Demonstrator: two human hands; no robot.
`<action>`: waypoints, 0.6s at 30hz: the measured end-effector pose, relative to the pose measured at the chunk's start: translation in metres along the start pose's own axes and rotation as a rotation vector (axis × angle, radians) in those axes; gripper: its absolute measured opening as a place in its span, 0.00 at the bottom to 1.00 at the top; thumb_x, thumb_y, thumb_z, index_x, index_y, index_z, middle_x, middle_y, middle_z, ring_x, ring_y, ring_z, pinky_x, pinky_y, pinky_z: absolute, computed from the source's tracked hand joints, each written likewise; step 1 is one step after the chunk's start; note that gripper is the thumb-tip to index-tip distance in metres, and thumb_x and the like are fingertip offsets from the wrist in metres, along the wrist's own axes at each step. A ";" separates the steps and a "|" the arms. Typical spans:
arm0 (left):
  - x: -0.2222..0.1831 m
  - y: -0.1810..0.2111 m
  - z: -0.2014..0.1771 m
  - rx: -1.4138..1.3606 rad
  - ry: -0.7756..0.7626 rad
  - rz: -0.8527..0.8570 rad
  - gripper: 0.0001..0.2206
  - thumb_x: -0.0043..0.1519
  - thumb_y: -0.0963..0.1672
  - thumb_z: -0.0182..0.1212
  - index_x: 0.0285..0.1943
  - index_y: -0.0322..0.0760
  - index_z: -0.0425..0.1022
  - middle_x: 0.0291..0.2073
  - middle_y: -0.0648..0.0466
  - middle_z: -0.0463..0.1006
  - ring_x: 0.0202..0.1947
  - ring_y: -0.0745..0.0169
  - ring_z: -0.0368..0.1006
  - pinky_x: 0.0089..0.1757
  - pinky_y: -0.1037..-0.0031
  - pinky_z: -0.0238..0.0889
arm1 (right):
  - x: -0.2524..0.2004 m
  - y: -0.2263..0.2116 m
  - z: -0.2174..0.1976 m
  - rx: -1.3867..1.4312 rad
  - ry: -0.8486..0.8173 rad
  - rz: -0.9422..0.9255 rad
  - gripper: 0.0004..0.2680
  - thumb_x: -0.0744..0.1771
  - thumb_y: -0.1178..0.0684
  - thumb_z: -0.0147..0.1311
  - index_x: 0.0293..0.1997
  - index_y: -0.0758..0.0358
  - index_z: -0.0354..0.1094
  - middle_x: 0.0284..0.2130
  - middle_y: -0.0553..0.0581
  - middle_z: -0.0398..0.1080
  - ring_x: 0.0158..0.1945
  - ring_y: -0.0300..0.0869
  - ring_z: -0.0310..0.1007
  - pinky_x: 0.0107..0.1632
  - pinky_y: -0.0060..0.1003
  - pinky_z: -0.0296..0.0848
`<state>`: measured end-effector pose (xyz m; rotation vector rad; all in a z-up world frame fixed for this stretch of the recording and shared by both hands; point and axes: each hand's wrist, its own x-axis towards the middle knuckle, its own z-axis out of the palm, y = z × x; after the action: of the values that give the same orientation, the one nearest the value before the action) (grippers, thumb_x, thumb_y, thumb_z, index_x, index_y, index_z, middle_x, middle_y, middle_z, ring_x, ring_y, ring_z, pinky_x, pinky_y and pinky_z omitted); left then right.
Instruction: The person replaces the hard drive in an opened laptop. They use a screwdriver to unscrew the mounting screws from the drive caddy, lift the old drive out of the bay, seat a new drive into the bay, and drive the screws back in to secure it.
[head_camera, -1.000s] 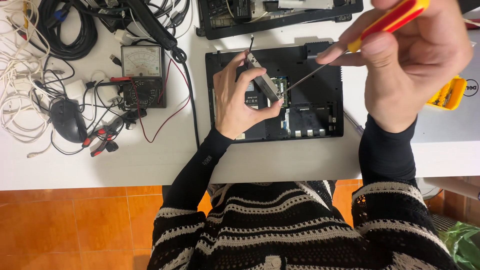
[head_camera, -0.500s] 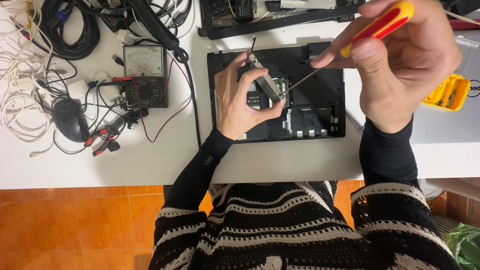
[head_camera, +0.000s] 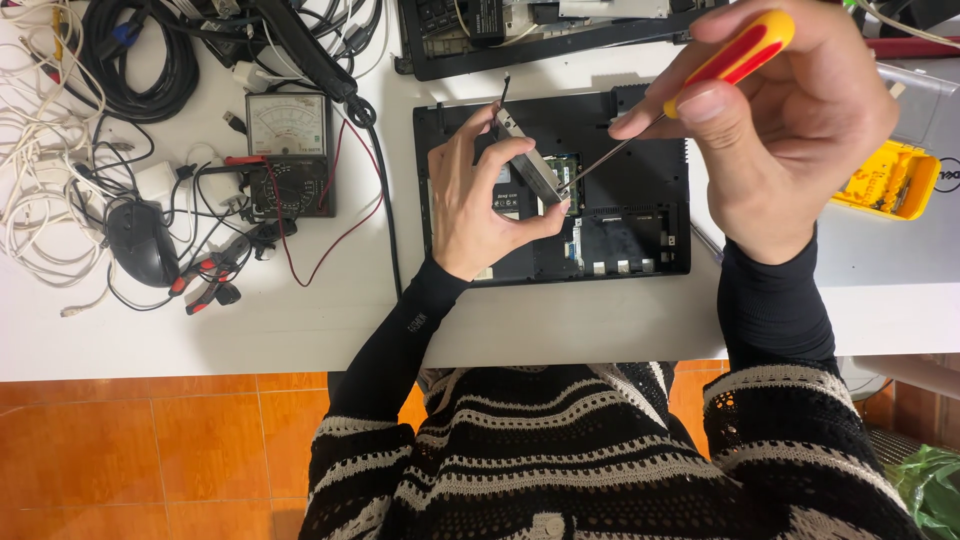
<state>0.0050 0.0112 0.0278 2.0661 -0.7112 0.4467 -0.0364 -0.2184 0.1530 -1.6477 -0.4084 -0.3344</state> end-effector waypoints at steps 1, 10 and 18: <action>0.000 0.000 0.000 0.002 -0.001 -0.002 0.31 0.48 0.51 0.82 0.60 0.47 0.71 0.67 0.44 0.66 0.62 0.49 0.68 0.57 0.60 0.57 | 0.000 0.001 0.001 0.000 0.005 0.000 0.08 0.79 0.59 0.54 0.61 0.72 0.58 0.41 0.62 0.70 0.42 0.48 0.79 0.50 0.41 0.82; -0.001 0.001 0.002 0.013 0.006 -0.026 0.30 0.48 0.51 0.82 0.58 0.47 0.73 0.67 0.45 0.66 0.63 0.47 0.67 0.59 0.59 0.58 | 0.017 0.007 0.007 -0.275 -0.069 -0.294 0.14 0.69 0.61 0.63 0.56 0.73 0.59 0.43 0.68 0.64 0.42 0.52 0.80 0.42 0.39 0.81; 0.000 0.002 0.004 0.026 0.036 -0.018 0.29 0.46 0.49 0.81 0.56 0.47 0.74 0.65 0.46 0.67 0.63 0.46 0.67 0.59 0.58 0.60 | 0.021 -0.008 0.011 -0.429 -0.092 -0.379 0.12 0.70 0.60 0.61 0.56 0.73 0.63 0.42 0.67 0.68 0.45 0.50 0.80 0.44 0.35 0.79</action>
<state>0.0041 0.0067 0.0272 2.0820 -0.6681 0.4839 -0.0215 -0.2055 0.1678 -2.0054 -0.7626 -0.6662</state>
